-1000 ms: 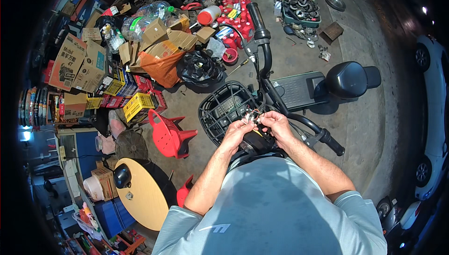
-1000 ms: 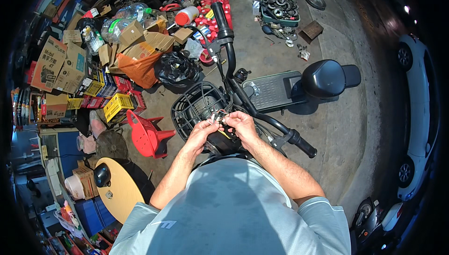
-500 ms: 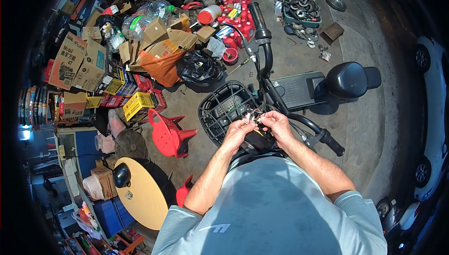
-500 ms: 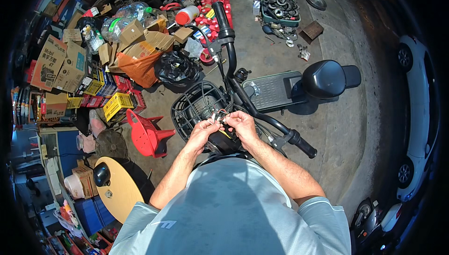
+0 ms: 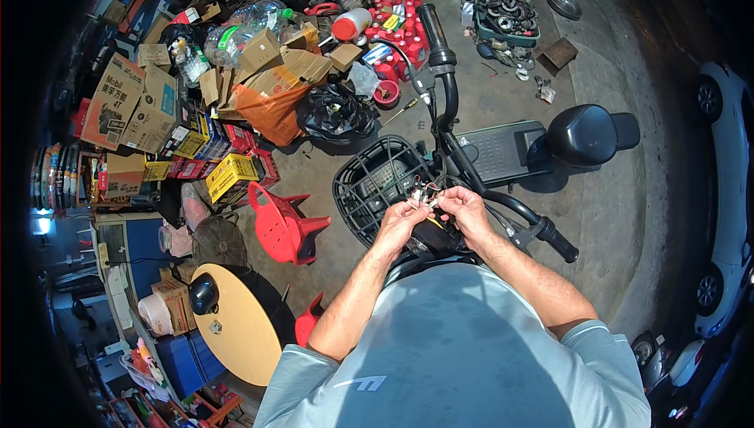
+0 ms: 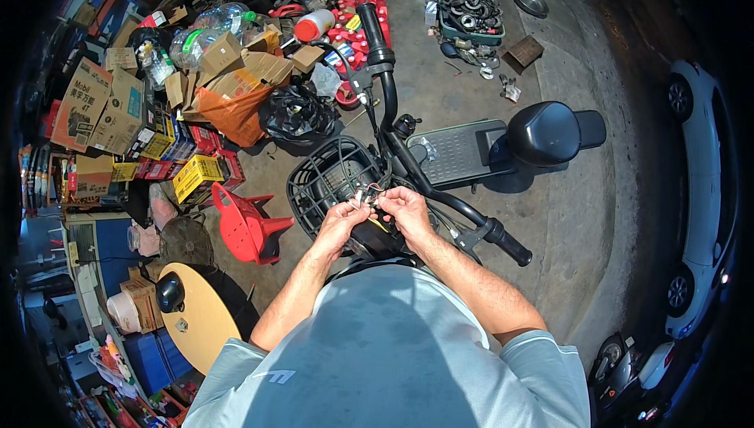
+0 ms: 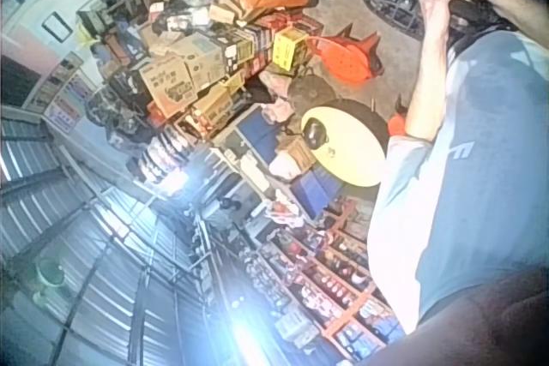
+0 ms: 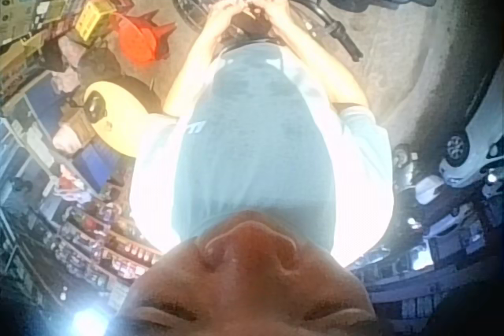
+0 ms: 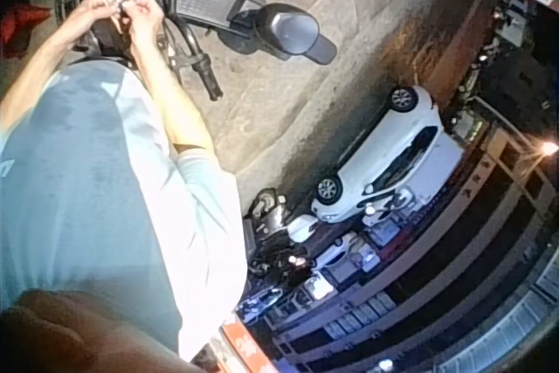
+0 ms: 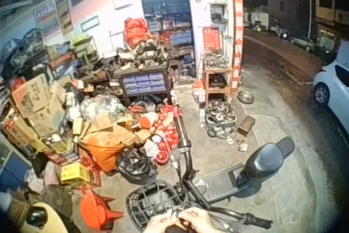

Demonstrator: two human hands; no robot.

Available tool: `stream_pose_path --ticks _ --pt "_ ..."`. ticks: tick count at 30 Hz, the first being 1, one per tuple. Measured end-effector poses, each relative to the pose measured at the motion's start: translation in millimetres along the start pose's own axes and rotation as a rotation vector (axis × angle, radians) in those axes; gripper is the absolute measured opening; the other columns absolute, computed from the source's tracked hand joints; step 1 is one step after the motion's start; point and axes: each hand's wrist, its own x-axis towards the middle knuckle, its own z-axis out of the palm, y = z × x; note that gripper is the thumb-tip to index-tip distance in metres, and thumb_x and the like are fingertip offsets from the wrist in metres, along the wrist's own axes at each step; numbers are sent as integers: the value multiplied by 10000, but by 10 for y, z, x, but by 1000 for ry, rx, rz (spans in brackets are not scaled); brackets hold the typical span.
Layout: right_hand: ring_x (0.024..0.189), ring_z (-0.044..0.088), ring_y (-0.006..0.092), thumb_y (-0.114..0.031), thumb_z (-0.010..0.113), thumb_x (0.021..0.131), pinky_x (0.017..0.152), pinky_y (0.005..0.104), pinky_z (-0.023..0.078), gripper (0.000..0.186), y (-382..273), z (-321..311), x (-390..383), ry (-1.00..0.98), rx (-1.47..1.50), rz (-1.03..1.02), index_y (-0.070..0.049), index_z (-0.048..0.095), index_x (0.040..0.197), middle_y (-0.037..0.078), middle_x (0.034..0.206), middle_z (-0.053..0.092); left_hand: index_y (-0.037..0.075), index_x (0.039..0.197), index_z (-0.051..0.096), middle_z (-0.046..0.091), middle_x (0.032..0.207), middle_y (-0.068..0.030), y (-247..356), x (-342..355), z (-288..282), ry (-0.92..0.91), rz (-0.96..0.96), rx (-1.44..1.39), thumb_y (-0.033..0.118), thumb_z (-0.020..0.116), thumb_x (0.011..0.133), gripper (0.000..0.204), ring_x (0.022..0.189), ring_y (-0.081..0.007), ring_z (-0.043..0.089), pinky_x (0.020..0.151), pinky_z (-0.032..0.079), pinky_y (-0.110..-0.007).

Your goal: The person connects the electrical wiring harness and connectors of a scooter headlight assembly by hand.

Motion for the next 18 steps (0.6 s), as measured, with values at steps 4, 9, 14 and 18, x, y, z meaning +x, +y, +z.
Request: stream_pose_path --ticks 4,9,14,18 --pt "684 605 64 -88 644 885 588 196 467 63 -11 1 -13 14 -9 13 -39 617 915 29 814 666 7 961 608 667 925 -73 -3 -1 -3 -1 -8 -1 125 602 907 130 886 -120 624 829 459 -239" --pt "660 596 62 -89 646 884 574 189 459 65 -1 -13 -13 10 4 11 -36 620 912 28 800 667 16 976 614 670 932 -70 -8 6 17 6 4 20 132 582 924 131 847 -120 634 784 501 -252" --pt "639 582 59 -88 649 882 559 185 445 67 -1 -13 -15 20 -3 10 -34 622 910 29 791 668 15 986 617 671 930 -67 -41 16 8 -7 20 15 141 574 930 144 841 -116 634 774 501 -243" --pt "642 577 60 -79 648 882 563 189 442 64 0 -15 -20 10 -7 7 -30 620 912 33 794 669 13 989 618 671 917 -64 -45 20 13 -8 8 -4 153 572 934 157 818 -114 633 757 506 -240"
